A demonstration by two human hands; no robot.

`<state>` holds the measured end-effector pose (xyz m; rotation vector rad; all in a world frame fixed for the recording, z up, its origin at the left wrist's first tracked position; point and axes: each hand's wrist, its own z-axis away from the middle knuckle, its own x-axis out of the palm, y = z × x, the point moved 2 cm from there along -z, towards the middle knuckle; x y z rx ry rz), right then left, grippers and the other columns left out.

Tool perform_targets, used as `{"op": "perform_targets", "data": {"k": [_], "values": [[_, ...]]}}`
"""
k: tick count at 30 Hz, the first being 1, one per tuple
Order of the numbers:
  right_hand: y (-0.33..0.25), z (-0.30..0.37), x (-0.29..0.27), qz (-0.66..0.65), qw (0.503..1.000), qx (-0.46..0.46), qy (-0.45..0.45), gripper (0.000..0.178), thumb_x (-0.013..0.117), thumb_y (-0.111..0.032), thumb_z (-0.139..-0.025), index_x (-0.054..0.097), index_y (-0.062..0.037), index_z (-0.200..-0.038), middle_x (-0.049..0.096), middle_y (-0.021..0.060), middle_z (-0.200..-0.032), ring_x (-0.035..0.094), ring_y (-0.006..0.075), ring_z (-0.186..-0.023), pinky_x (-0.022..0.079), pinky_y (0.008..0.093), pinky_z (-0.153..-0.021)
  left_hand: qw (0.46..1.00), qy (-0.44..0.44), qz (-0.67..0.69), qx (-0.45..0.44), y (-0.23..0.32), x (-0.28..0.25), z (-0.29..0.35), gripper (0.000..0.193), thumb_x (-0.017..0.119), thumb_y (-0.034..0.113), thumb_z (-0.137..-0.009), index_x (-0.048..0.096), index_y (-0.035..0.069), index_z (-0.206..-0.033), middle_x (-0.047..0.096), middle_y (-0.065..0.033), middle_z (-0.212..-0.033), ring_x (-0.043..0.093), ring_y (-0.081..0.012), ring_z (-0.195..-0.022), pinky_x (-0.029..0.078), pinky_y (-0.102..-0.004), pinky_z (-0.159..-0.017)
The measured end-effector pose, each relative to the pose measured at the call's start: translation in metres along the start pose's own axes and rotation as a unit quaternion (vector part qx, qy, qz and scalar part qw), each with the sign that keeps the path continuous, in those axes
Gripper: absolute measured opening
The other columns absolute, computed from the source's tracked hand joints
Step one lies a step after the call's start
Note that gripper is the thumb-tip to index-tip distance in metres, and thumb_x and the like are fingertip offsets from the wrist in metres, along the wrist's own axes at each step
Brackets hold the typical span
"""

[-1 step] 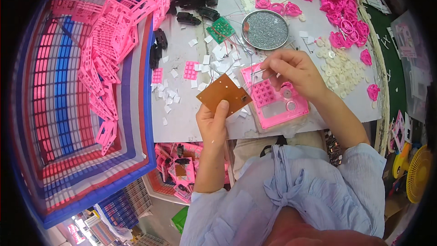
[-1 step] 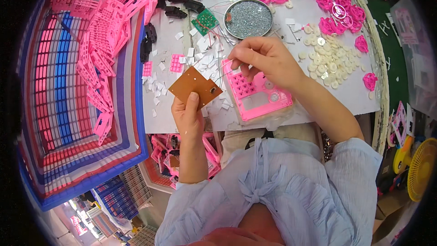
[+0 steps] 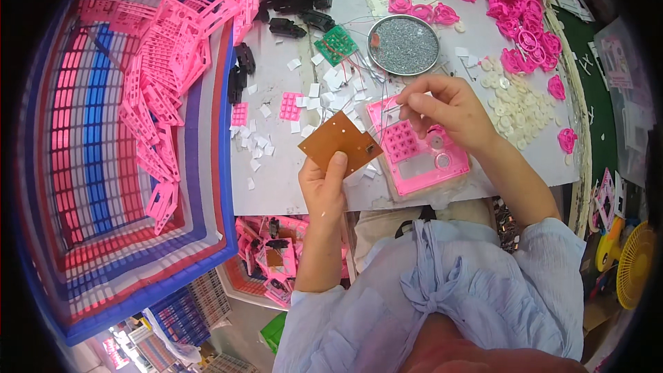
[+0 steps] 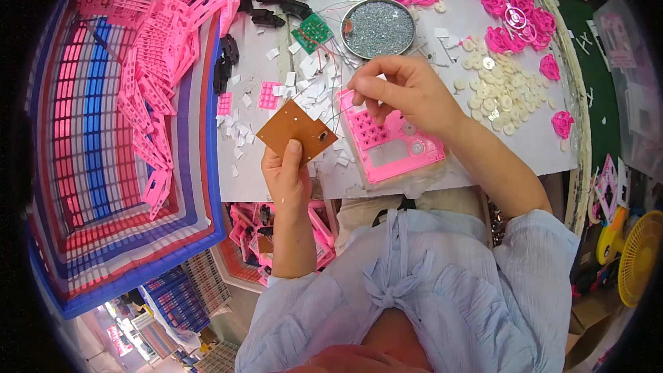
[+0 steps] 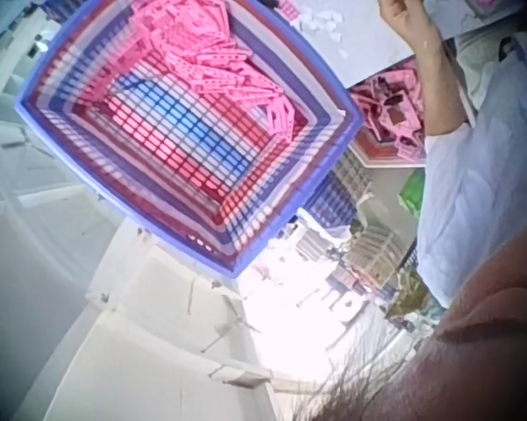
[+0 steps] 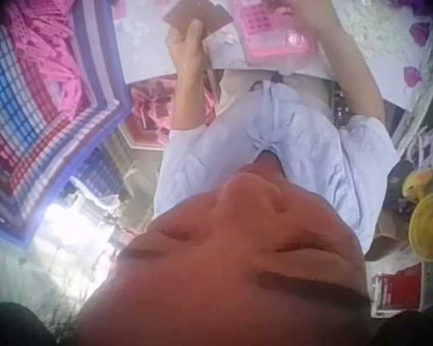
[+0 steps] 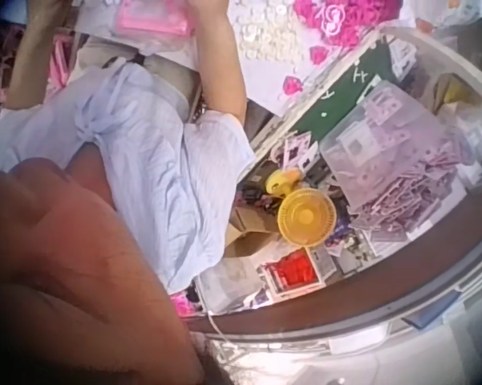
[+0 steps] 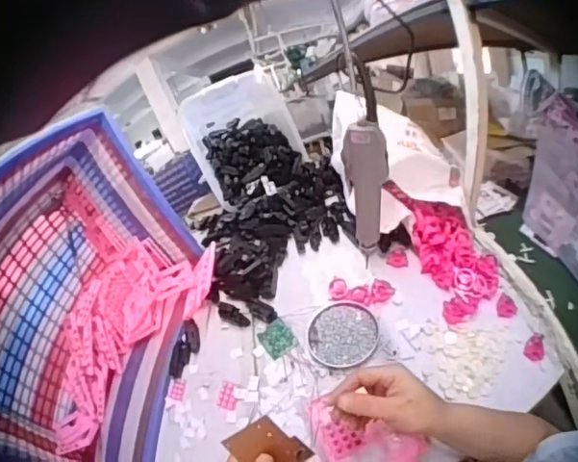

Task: The recorder is assembling a pink plastic toy, applying glue with a glue gun, and fitting components like a circuit board and cardboard backing into a frame.

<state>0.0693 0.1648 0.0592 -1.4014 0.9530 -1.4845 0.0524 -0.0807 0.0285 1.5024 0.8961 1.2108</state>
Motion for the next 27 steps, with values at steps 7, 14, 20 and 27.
{"op": "perform_targets", "data": {"k": [7,14,20,27], "values": [[0.015,-0.001,-0.005,-0.034,0.999,0.032,-0.025,0.016,0.065,-0.011,-0.096,0.067,0.0017,-0.106,0.068,0.0041,-0.087,0.063,0.0087,-0.071,0.053,0.0232,-0.064,0.984,-0.048,0.158,-0.067,-0.002,0.006,-0.002,0.039,0.059,0.026,-0.101,0.051,0.002,-0.131,0.067,-0.0176,-0.111,0.070,-0.0290,-0.092,0.060,-0.0407,-0.074],[0.006,-0.001,0.008,0.190,0.943,-0.265,0.065,0.017,0.062,-0.009,-0.096,0.067,-0.0001,-0.110,0.068,0.0043,-0.093,0.065,0.0102,-0.082,0.051,0.0222,-0.068,0.969,-0.080,0.202,-0.115,-0.010,0.007,-0.002,0.041,0.057,0.033,-0.101,0.049,0.003,-0.129,0.065,-0.0162,-0.103,0.069,-0.0286,-0.088,0.061,-0.0368,-0.062],[0.012,-0.023,0.027,0.092,0.988,0.055,-0.110,0.017,0.058,-0.009,-0.096,0.064,0.0005,-0.109,0.069,0.0041,-0.089,0.060,0.0067,-0.059,0.048,0.0227,-0.051,0.976,-0.068,0.199,-0.061,0.008,0.020,-0.005,0.045,0.058,0.035,-0.101,0.046,0.004,-0.131,0.065,-0.0181,-0.105,0.068,-0.0276,-0.080,0.058,-0.0327,-0.055],[0.005,-0.012,0.029,-0.083,0.977,0.107,-0.166,0.027,0.059,-0.008,-0.094,0.063,0.0012,-0.119,0.072,0.0086,-0.097,0.053,0.0045,-0.049,0.044,0.0204,-0.048,0.990,-0.085,0.110,-0.002,0.012,0.009,-0.002,0.045,0.058,0.035,-0.101,0.046,0.004,-0.132,0.067,-0.0191,-0.107,0.064,-0.0206,-0.069,0.049,-0.0289,-0.050]]}}
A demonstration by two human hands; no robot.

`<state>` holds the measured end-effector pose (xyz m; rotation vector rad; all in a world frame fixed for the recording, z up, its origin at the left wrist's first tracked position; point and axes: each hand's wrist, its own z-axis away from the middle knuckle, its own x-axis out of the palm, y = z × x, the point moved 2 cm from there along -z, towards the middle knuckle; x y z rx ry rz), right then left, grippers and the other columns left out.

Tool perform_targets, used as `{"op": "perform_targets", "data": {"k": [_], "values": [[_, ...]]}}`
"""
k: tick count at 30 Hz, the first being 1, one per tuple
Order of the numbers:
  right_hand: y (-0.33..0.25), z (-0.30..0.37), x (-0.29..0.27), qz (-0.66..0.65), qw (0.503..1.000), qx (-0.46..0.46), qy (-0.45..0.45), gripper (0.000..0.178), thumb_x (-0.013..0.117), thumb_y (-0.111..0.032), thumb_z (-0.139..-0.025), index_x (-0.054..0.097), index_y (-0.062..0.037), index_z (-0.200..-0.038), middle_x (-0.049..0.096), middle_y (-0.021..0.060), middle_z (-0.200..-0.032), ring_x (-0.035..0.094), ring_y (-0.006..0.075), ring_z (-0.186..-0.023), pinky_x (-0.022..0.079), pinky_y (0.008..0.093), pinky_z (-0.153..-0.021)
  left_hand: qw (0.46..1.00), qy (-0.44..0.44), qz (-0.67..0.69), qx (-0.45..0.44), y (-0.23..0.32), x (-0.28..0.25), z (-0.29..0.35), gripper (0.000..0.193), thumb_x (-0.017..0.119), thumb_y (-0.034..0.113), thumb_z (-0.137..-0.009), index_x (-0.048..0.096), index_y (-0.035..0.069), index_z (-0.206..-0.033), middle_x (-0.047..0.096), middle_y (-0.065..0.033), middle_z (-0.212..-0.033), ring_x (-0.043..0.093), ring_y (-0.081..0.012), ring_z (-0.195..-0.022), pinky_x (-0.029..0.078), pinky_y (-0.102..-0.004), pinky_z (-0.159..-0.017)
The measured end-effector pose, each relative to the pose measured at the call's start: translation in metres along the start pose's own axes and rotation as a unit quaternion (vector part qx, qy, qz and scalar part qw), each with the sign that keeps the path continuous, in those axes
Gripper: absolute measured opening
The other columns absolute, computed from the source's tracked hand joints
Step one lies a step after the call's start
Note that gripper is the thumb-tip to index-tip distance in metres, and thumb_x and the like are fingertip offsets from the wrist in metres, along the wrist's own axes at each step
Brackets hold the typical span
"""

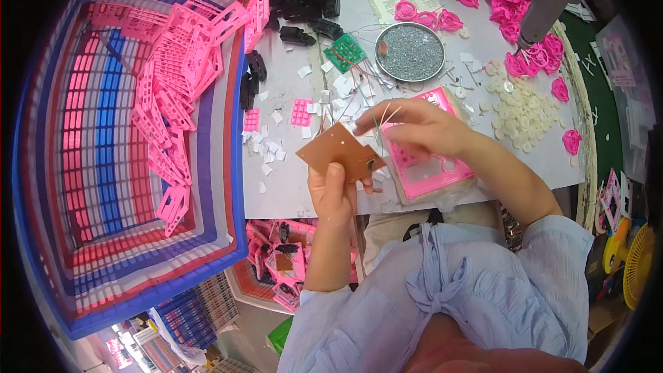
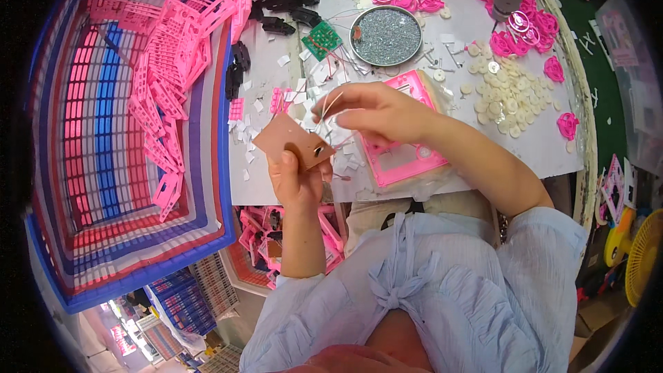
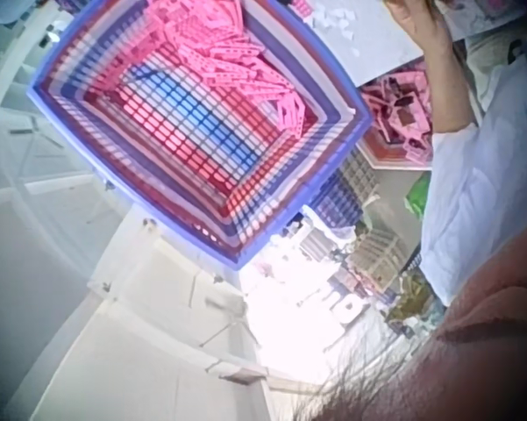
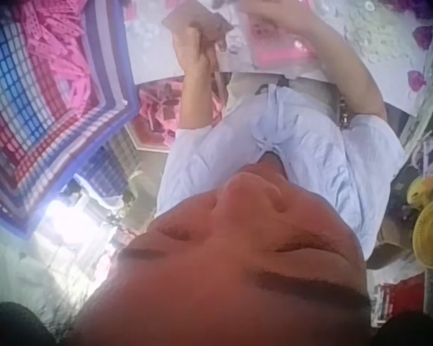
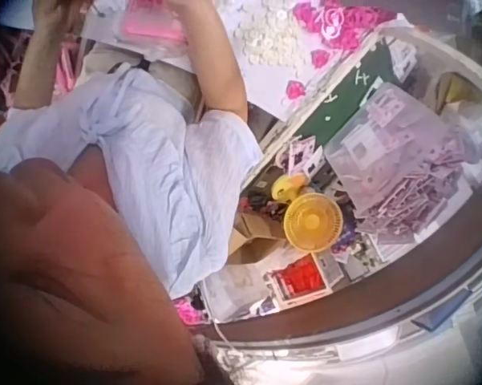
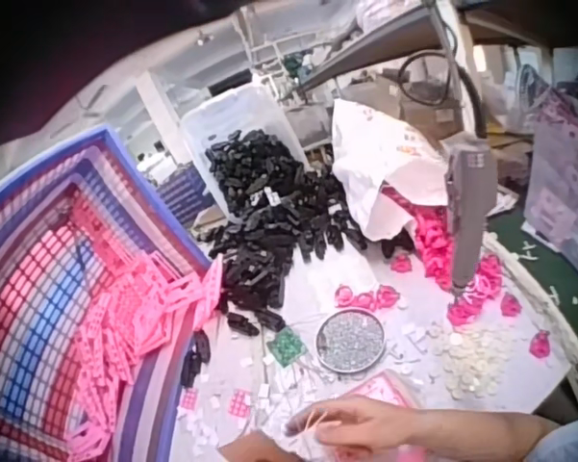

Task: The recorder is assembling a pink plastic toy, applying glue with a glue gun, and fitting components like a circuit board and cardboard backing into a frame.

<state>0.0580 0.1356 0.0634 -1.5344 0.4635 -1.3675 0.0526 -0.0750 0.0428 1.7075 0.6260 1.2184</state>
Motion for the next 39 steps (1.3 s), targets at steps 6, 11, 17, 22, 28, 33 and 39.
{"op": "perform_targets", "data": {"k": [6,11,17,22,28,33,39], "values": [[0.003,0.017,0.007,0.142,0.959,-0.217,0.115,0.016,0.065,-0.007,-0.095,0.068,0.0017,-0.108,0.071,0.0076,-0.091,0.055,0.0057,-0.053,0.044,0.0207,-0.048,0.992,0.013,-0.108,0.055,-0.012,0.003,0.007,0.034,0.060,0.025,-0.101,0.053,0.002,-0.125,0.066,-0.0117,-0.105,0.061,-0.0136,-0.078,0.046,-0.0253,-0.056],[0.006,0.089,-0.008,0.083,0.945,-0.122,0.290,0.015,0.064,-0.012,-0.097,0.069,0.0020,-0.100,0.069,0.0061,-0.078,0.058,0.0083,-0.053,0.042,0.0214,-0.043,0.976,-0.065,-0.206,0.029,0.003,-0.001,0.021,0.021,0.063,0.008,-0.095,0.064,-0.001,-0.113,0.067,-0.0081,-0.097,0.063,-0.0147,-0.076,0.049,-0.0282,-0.063],[0.032,0.214,-0.050,-0.009,0.940,0.185,0.288,0.028,0.068,-0.014,-0.093,0.062,0.0005,-0.116,0.072,0.0137,-0.087,0.067,0.0173,-0.062,0.049,0.0245,-0.051,0.849,-0.279,-0.433,0.119,0.014,0.017,0.023,0.017,0.071,-0.002,-0.078,0.066,0.002,-0.094,0.068,-0.0121,-0.087,0.068,-0.0281,-0.074,0.053,-0.0337,-0.063],[-0.024,0.246,-0.033,0.683,0.658,0.018,0.316,0.067,0.070,-0.039,-0.089,0.051,0.0000,-0.140,0.060,0.0221,-0.131,0.056,0.0389,-0.123,0.045,0.0498,-0.101,0.812,-0.358,-0.434,0.157,0.004,0.027,0.025,0.031,0.078,0.008,-0.075,0.068,0.009,-0.105,0.069,-0.0085,-0.093,0.068,-0.0282,-0.077,0.053,-0.0354,-0.061],[-0.042,0.159,0.000,0.642,0.754,-0.079,-0.111,0.099,0.065,-0.070,-0.081,0.041,-0.0012,-0.148,0.044,0.0252,-0.149,0.034,0.0528,-0.139,0.033,0.0594,-0.111,0.761,-0.465,-0.416,0.176,0.004,0.058,0.022,0.041,0.075,0.014,-0.075,0.065,0.014,-0.116,0.067,-0.0051,-0.092,0.067,-0.0251,-0.081,0.052,-0.0353,-0.058],[-0.029,0.111,0.026,0.604,0.769,-0.107,-0.179,0.080,0.073,-0.054,-0.081,0.050,-0.0087,-0.144,0.040,0.0238,-0.151,0.037,0.0488,-0.138,0.040,0.0545,-0.106,0.790,-0.459,-0.398,0.084,0.001,0.055,0.045,0.036,0.071,0.014,-0.080,0.066,0.014,-0.116,0.067,-0.0075,-0.097,0.067,-0.0287,-0.088,0.054,-0.0393,-0.065],[0.003,0.088,0.010,0.464,0.870,-0.071,-0.147,0.046,0.069,-0.026,-0.089,0.062,-0.0093,-0.132,0.059,0.0181,-0.128,0.060,0.0337,-0.110,0.051,0.0401,-0.089,0.877,-0.334,-0.314,-0.147,-0.017,0.042,0.056,0.030,0.062,0.009,-0.094,0.061,0.004,-0.124,0.068,-0.0104,-0.109,0.068,-0.0257,-0.096,0.055,-0.0355,-0.081]]}}
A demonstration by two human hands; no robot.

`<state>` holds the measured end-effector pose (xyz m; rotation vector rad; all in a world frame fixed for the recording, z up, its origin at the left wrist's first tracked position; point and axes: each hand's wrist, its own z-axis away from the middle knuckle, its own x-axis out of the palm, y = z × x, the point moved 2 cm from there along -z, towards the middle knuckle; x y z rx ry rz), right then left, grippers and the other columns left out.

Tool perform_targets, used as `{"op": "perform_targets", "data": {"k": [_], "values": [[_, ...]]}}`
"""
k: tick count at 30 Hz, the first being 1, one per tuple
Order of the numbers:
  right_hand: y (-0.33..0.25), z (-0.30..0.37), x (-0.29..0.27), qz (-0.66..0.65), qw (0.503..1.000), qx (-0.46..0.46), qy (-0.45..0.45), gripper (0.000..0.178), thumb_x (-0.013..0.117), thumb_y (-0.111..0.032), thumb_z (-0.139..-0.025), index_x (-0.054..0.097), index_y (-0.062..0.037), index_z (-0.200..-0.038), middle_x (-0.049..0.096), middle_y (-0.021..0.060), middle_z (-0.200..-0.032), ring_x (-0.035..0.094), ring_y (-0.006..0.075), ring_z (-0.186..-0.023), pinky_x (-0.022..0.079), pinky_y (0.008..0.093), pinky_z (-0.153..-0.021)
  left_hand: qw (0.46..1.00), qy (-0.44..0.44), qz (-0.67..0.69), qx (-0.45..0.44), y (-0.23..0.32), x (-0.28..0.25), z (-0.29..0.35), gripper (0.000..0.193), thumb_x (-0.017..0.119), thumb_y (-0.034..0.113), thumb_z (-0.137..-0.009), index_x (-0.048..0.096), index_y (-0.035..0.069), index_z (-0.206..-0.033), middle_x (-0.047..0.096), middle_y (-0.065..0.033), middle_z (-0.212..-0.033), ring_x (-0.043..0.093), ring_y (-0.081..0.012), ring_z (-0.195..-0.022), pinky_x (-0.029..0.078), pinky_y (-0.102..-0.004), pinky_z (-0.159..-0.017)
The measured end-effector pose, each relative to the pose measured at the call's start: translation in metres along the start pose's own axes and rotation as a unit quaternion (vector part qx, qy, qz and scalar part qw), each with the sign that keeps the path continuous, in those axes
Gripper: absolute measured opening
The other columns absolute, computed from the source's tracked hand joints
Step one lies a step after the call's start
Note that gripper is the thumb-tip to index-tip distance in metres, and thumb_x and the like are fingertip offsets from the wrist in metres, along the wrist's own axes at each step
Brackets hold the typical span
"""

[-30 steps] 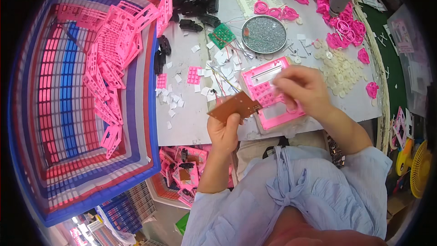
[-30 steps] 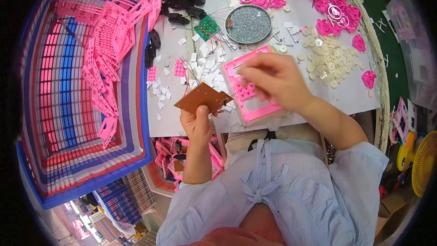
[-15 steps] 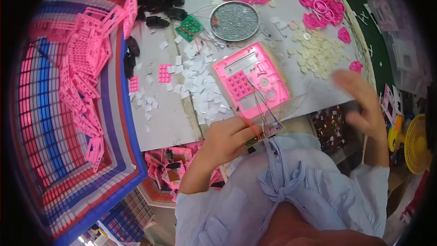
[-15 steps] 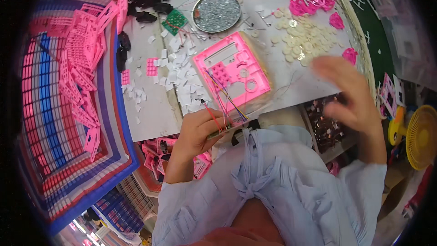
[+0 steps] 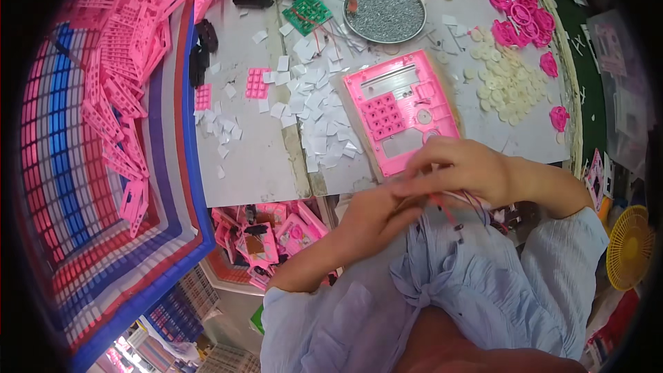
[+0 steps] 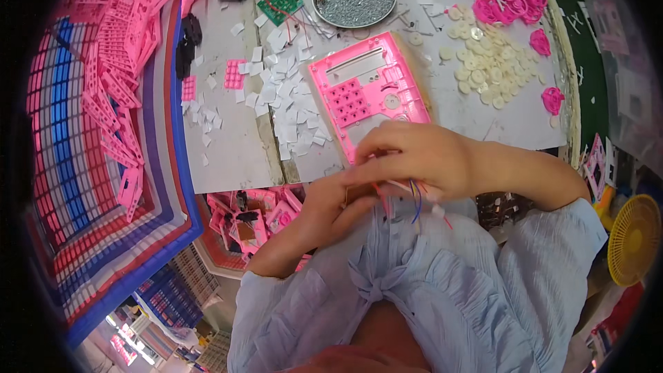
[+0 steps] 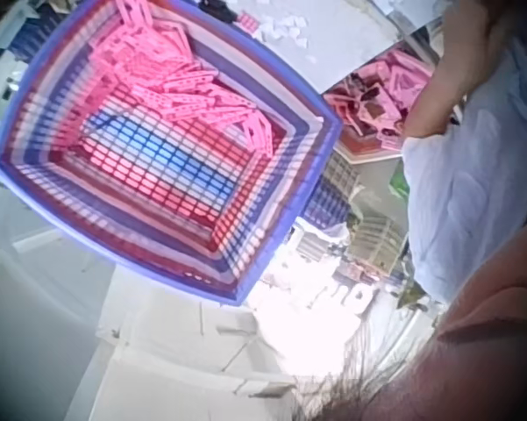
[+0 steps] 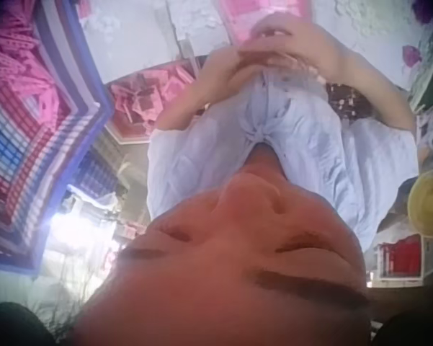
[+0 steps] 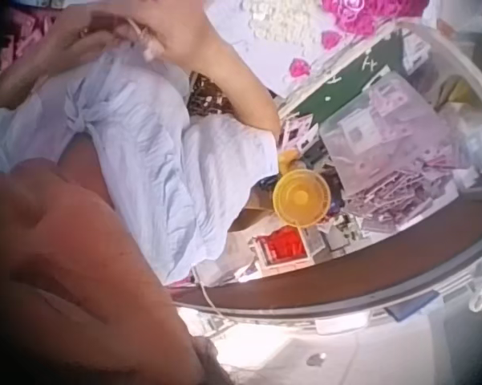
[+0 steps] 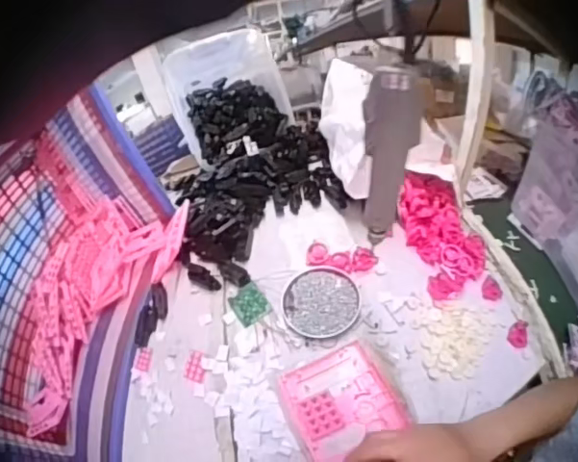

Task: The recorder is assembling a pink plastic toy, applying glue with a glue gun, and fitting components like a circuit board and cardboard backing into a frame.

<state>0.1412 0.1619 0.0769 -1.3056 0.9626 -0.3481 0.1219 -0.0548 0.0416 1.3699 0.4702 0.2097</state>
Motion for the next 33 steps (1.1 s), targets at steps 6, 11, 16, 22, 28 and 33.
{"op": "perform_targets", "data": {"k": [6,11,16,22,28,33], "values": [[0.044,-0.027,-0.029,-0.004,0.988,0.108,0.106,0.025,0.065,-0.014,-0.093,0.066,0.0006,-0.114,0.070,0.0145,-0.090,0.068,0.0226,-0.079,0.053,0.0339,-0.072,0.910,0.024,0.371,-0.184,-0.040,0.012,0.012,0.037,0.053,0.007,-0.101,0.050,0.002,-0.138,0.062,-0.0105,-0.126,0.058,-0.0171,-0.119,0.051,-0.0325,-0.094],[0.064,-0.063,-0.061,0.054,0.989,0.127,0.045,0.028,0.069,-0.017,-0.090,0.067,0.0004,-0.112,0.071,0.0163,-0.089,0.069,0.0234,-0.077,0.052,0.0350,-0.071,0.921,0.027,0.364,-0.136,-0.048,0.018,0.017,0.042,0.055,0.008,-0.100,0.046,0.001,-0.141,0.059,-0.0116,-0.131,0.054,-0.0178,-0.126,0.048,-0.0341,-0.100],[0.072,-0.083,-0.053,0.174,0.977,0.119,-0.008,0.030,0.070,-0.015,-0.087,0.067,-0.0012,-0.114,0.071,0.0191,-0.090,0.070,0.0326,-0.081,0.052,0.0412,-0.072,0.983,0.039,0.123,-0.133,-0.037,0.003,0.028,0.043,0.065,0.011,-0.095,0.054,-0.002,-0.134,0.065,-0.0142,-0.121,0.062,-0.0191,-0.114,0.049,-0.0336,-0.097],[0.069,-0.084,-0.041,0.241,0.960,0.145,0.018,0.035,0.072,-0.017,-0.085,0.063,-0.0035,-0.116,0.070,0.0185,-0.089,0.068,0.0375,-0.085,0.052,0.0450,-0.076,0.956,0.096,-0.125,-0.248,-0.016,-0.035,0.027,0.044,0.074,0.013,-0.086,0.060,0.001,-0.126,0.065,-0.0162,-0.117,0.064,-0.0261,-0.108,0.050,-0.0359,-0.091],[0.054,-0.081,-0.022,0.376,0.900,0.172,0.139,0.058,0.079,-0.022,-0.079,0.051,-0.0044,-0.127,0.066,0.0142,-0.102,0.063,0.0369,-0.100,0.053,0.0434,-0.080,0.858,0.138,-0.487,0.085,-0.016,-0.034,-0.021,0.053,0.078,0.034,-0.079,0.065,0.005,-0.120,0.060,-0.0139,-0.124,0.053,-0.0279,-0.130,0.037,-0.0488,-0.108],[0.040,-0.059,-0.028,0.401,0.877,0.085,0.249,0.067,0.078,-0.021,-0.075,0.051,-0.0034,-0.134,0.061,0.0146,-0.120,0.056,0.0316,-0.120,0.050,0.0415,-0.094,0.851,0.108,-0.506,0.086,-0.020,-0.036,-0.021,0.062,0.075,0.044,-0.079,0.062,0.002,-0.123,0.061,-0.0135,-0.122,0.053,-0.0268,-0.130,0.035,-0.0477,-0.109]]}}
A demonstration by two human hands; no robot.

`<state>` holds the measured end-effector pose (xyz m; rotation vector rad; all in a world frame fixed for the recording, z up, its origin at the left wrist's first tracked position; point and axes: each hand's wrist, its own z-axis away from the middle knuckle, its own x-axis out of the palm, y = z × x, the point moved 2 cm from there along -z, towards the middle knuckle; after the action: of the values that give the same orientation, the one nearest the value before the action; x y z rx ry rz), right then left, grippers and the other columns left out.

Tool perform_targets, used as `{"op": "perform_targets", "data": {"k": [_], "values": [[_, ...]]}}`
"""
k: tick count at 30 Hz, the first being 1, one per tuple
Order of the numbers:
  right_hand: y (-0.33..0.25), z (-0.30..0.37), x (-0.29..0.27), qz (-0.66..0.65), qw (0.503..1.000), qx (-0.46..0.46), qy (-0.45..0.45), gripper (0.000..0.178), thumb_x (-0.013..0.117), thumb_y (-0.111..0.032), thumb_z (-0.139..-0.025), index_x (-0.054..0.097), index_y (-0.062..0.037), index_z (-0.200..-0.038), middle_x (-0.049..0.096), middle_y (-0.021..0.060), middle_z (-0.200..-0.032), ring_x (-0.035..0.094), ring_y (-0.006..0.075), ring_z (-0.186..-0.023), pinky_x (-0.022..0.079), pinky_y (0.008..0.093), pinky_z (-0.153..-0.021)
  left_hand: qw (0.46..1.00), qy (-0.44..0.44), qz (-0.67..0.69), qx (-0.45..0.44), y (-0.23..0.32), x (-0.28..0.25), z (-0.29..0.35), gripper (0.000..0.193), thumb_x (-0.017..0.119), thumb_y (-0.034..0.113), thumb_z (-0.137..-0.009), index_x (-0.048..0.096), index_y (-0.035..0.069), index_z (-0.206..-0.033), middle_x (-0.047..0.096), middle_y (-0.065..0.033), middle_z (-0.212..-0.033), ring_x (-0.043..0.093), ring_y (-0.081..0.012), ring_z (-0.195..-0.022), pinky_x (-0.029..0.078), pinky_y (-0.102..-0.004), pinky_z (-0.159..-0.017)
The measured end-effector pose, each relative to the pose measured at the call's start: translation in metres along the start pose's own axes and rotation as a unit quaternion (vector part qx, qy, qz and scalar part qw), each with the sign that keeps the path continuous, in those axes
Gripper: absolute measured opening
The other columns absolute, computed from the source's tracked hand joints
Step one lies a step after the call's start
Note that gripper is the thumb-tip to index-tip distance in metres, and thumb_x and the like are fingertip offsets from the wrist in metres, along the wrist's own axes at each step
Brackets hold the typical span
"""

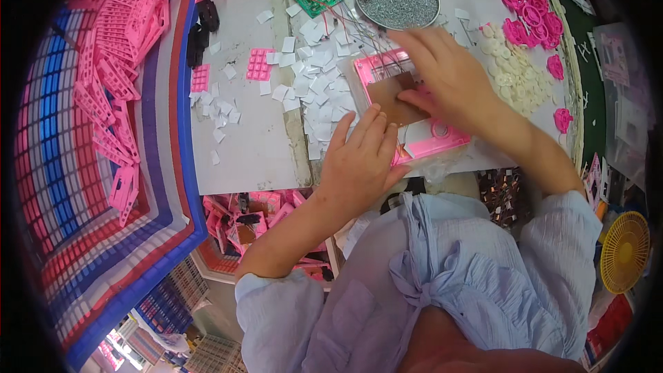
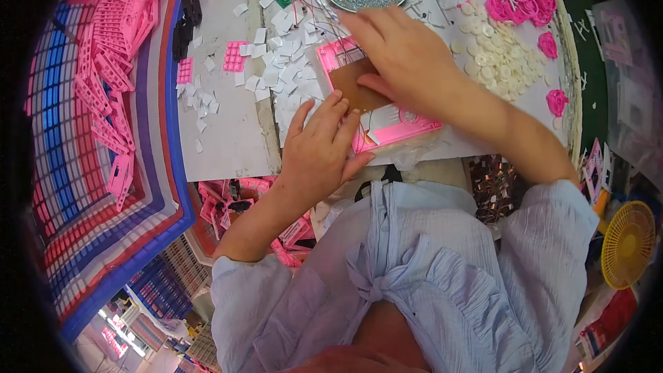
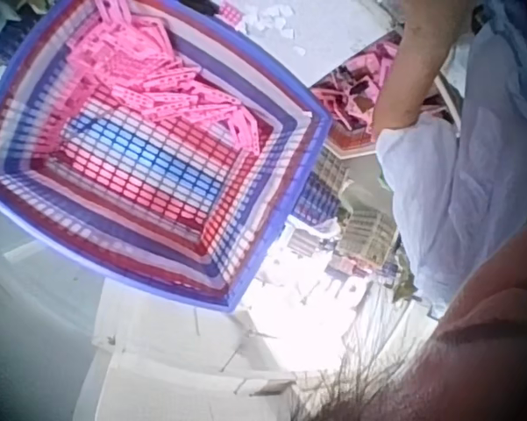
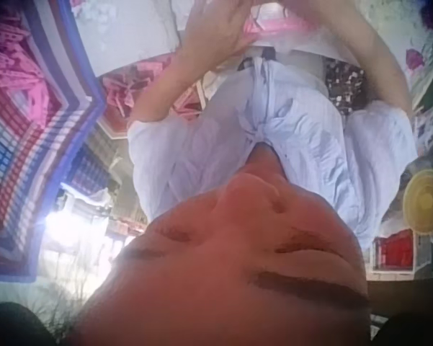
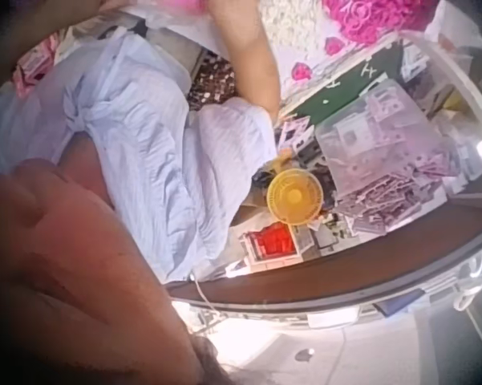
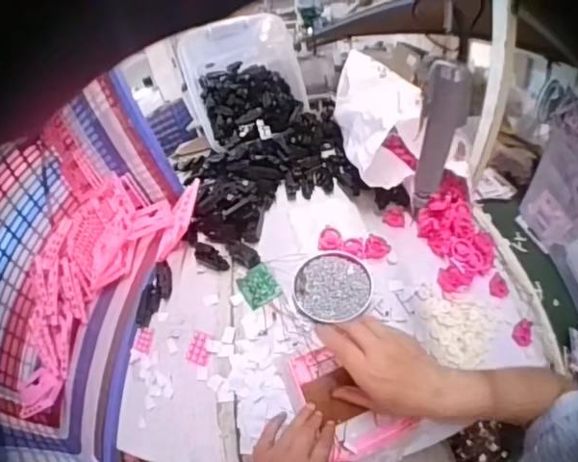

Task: The recorder is assembling a pink plastic toy, applying glue with a glue gun, and fitting components like a circuit board and cardboard backing into a frame.

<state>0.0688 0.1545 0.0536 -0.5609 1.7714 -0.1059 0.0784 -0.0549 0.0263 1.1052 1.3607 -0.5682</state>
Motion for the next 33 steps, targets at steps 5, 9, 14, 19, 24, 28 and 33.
{"op": "perform_targets", "data": {"k": [5,9,14,19,24,28,33], "values": [[-0.025,0.053,0.022,0.054,0.991,-0.091,-0.083,0.054,0.067,-0.021,-0.081,0.058,0.0038,-0.128,0.057,0.0181,-0.136,0.051,0.0320,-0.130,0.039,0.0474,-0.108,1.000,-0.001,0.001,0.022,-0.004,0.000,-0.007,0.065,0.075,0.044,-0.078,0.061,0.001,-0.124,0.061,-0.0127,-0.120,0.056,-0.0259,-0.125,0.040,-0.0437,-0.099],[-0.031,0.050,0.022,0.098,0.985,-0.085,-0.110,0.050,0.061,-0.022,-0.084,0.062,0.0073,-0.125,0.058,0.0206,-0.136,0.048,0.0330,-0.133,0.037,0.0488,-0.109,0.999,-0.024,0.007,0.030,-0.005,-0.004,-0.012,0.068,0.077,0.044,-0.075,0.060,0.000,-0.125,0.061,-0.0127,-0.119,0.057,-0.0255,-0.122,0.042,-0.0419,-0.092],[-0.040,0.046,0.019,0.185,0.964,-0.118,-0.148,0.048,0.057,-0.022,-0.085,0.063,0.0084,-0.122,0.058,0.0218,-0.136,0.046,0.0350,-0.132,0.037,0.0500,-0.108,0.996,-0.082,0.038,0.025,-0.009,-0.017,-0.027,0.053,0.078,0.037,-0.076,0.067,0.004,-0.116,0.065,-0.0097,-0.112,0.063,-0.0241,-0.110,0.046,-0.0391,-0.085],[-0.038,0.045,0.019,0.159,0.966,-0.089,-0.182,0.054,0.061,-0.023,-0.082,0.061,0.0102,-0.124,0.054,0.0232,-0.141,0.045,0.0342,-0.135,0.037,0.0476,-0.107,0.960,-0.019,0.277,-0.040,-0.075,-0.043,-0.107,0.016,0.073,0.020,-0.084,0.074,0.007,-0.093,0.070,-0.0098,-0.083,0.066,-0.0257,-0.070,0.051,-0.0343,-0.064],[-0.040,0.045,0.018,0.127,0.974,-0.087,-0.163,0.053,0.062,-0.023,-0.083,0.060,0.0107,-0.124,0.053,0.0237,-0.142,0.046,0.0348,-0.133,0.036,0.0474,-0.107,0.993,0.034,-0.101,0.043,-0.113,0.005,-0.202,0.014,0.071,0.023,-0.081,0.076,0.010,-0.084,0.071,-0.0068,-0.084,0.067,-0.0250,-0.087,0.047,-0.0416,-0.080],[-0.038,0.050,0.021,0.106,0.977,-0.069,-0.173,0.056,0.063,-0.025,-0.084,0.059,0.0107,-0.126,0.051,0.0237,-0.143,0.044,0.0351,-0.134,0.035,0.0474,-0.108,0.975,-0.038,-0.215,0.052,-0.108,0.026,-0.225,0.011,0.070,0.025,-0.082,0.073,0.014,-0.083,0.071,-0.0033,-0.087,0.065,-0.0238,-0.095,0.041,-0.0455,-0.087],[-0.038,0.052,0.024,0.125,0.974,-0.070,-0.174,0.056,0.061,-0.023,-0.084,0.058,0.0101,-0.129,0.049,0.0242,-0.145,0.043,0.0349,-0.135,0.036,0.0472,-0.107,0.974,0.115,-0.181,0.071,-0.114,0.027,-0.232,0.017,0.060,0.021,-0.088,0.075,0.013,-0.088,0.073,-0.0063,-0.084,0.067,-0.0261,-0.090,0.041,-0.0457,-0.087]]}}
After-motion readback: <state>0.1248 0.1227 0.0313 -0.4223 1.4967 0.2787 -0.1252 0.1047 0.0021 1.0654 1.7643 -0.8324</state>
